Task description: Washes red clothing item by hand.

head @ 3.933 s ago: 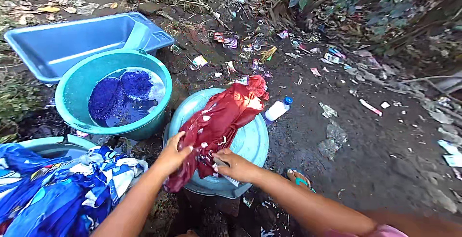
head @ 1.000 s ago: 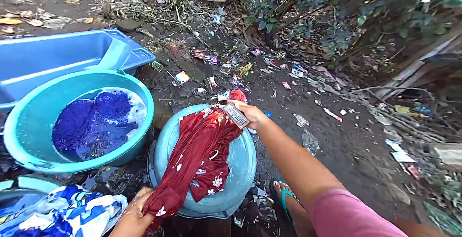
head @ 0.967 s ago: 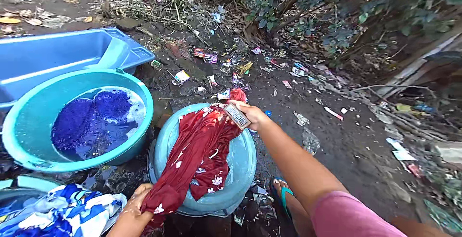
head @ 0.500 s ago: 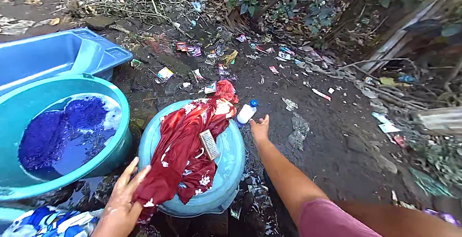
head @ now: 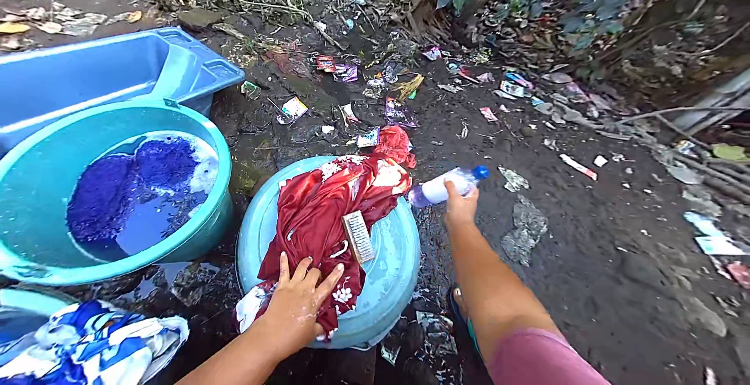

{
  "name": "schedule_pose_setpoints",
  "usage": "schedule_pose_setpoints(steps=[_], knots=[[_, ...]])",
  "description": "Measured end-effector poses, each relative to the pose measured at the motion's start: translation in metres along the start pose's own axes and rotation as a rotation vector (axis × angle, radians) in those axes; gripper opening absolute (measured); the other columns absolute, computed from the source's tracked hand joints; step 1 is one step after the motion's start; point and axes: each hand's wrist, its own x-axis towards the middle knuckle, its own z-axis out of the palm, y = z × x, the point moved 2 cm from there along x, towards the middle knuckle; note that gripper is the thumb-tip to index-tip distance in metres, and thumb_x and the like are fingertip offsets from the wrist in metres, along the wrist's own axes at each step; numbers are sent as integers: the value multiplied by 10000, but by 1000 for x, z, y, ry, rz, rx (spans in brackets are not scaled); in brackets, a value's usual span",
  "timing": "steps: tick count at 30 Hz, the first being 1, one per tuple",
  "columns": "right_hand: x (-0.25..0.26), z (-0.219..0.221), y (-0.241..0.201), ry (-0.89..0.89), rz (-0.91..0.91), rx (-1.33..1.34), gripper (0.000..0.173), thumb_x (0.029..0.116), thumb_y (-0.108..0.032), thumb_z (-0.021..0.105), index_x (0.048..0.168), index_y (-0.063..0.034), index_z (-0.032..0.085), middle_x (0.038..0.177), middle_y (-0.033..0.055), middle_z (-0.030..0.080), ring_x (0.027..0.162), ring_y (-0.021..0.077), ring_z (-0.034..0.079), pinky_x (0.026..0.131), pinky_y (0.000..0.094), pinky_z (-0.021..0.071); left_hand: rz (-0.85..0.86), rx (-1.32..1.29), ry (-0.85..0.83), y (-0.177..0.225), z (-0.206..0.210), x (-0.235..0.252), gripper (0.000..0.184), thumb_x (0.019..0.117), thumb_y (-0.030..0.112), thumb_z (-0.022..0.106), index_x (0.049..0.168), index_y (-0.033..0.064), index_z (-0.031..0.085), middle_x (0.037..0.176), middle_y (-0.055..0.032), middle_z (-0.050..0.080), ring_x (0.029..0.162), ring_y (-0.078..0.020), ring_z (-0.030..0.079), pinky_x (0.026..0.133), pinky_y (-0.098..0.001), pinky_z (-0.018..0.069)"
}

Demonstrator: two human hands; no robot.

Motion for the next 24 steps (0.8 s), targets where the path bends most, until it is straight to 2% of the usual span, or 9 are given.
schedule_pose_setpoints(steps=[2, 5, 9, 11, 12, 14, 16, 19, 24], knots=[[-5, -18, -39, -49, -169, 24, 849, 858, -126, 801, 1504, 84, 291, 1402, 246, 532, 1282, 253, 575, 1093, 386, 490, -6, -9, 3, -1, -3, 8, 864, 810, 207, 818, 1572, 299, 421, 1404, -191, 573, 1451, -457, 353, 1136, -802, 49], [-15, -34, -117, -233, -422, -45, 953, 827, -211, 813, 1534, 53, 232, 1439, 196, 504, 1303, 193, 559, 1103, 366, 492, 106, -70, 90, -15, -9, 2, 391, 823, 143, 773, 1207, 213, 747, 1229, -156, 663, 1348, -428, 471, 1147, -755, 173], [-53, -31, -219, -550, -759, -413, 934, 769, -377, 807, 1484, 12, 348, 1353, 177, 576, 1218, 175, 613, 1060, 381, 512, 409, -138, 519, -52, -19, -40, 102, 769, 239, 758, 870, 241, 772, 971, -31, 695, 1174, -337, 600, 1098, -691, 341], [-88, -20, -250, -760, -895, -674, 878, 753, -368, 812, 1456, -6, 431, 1287, 237, 623, 1150, 311, 648, 993, 532, 529, 380, -155, 566, -70, -22, -59, 82, 802, 263, 735, 872, 244, 773, 1136, -55, 704, 1327, -379, 530, 1138, -756, 248], [-107, -11, -257, -874, -946, -779, 824, 745, -324, 837, 1431, -31, 487, 1227, 244, 658, 1087, 375, 672, 926, 612, 540, 307, -169, 517, -77, -18, -65, 102, 814, 242, 744, 905, 240, 791, 1314, -96, 663, 1423, -411, 441, 1144, -779, 197], [-141, 9, -251, -1075, -1051, -976, 716, 745, -312, 861, 1372, -100, 590, 1093, 192, 720, 936, 394, 718, 772, 655, 569, 127, -231, 351, -84, -4, -66, 164, 852, 186, 754, 1005, 215, 806, 1618, -160, 391, 1546, -439, 202, 1165, -774, 93], [-166, 29, -234, -1253, -1111, -1149, 624, 784, -305, 831, 1355, -157, 628, 1045, 140, 732, 899, 361, 721, 739, 620, 572, 38, -302, 340, -85, 12, -63, 159, 866, 170, 744, 1012, 194, 803, 1677, -175, 261, 1557, -450, 145, 1183, -740, 135], [-197, 52, -211, -1421, -1084, -1420, 578, 842, -214, 773, 1393, -161, 605, 1051, 182, 715, 903, 402, 706, 738, 612, 554, 14, -347, 354, -86, 19, -63, 163, 884, 175, 729, 1029, 197, 799, 1680, -152, 263, 1558, -419, 173, 1211, -666, 195], [-218, 77, -214, -1351, -1028, -1672, 478, 910, -108, 693, 1377, -132, 594, 1049, 219, 696, 902, 441, 693, 718, 609, 539, 3, -313, 306, -87, 15, -62, 196, 894, 185, 714, 1074, 194, 790, 1679, -138, 271, 1560, -404, 176, 1222, -645, 181]])
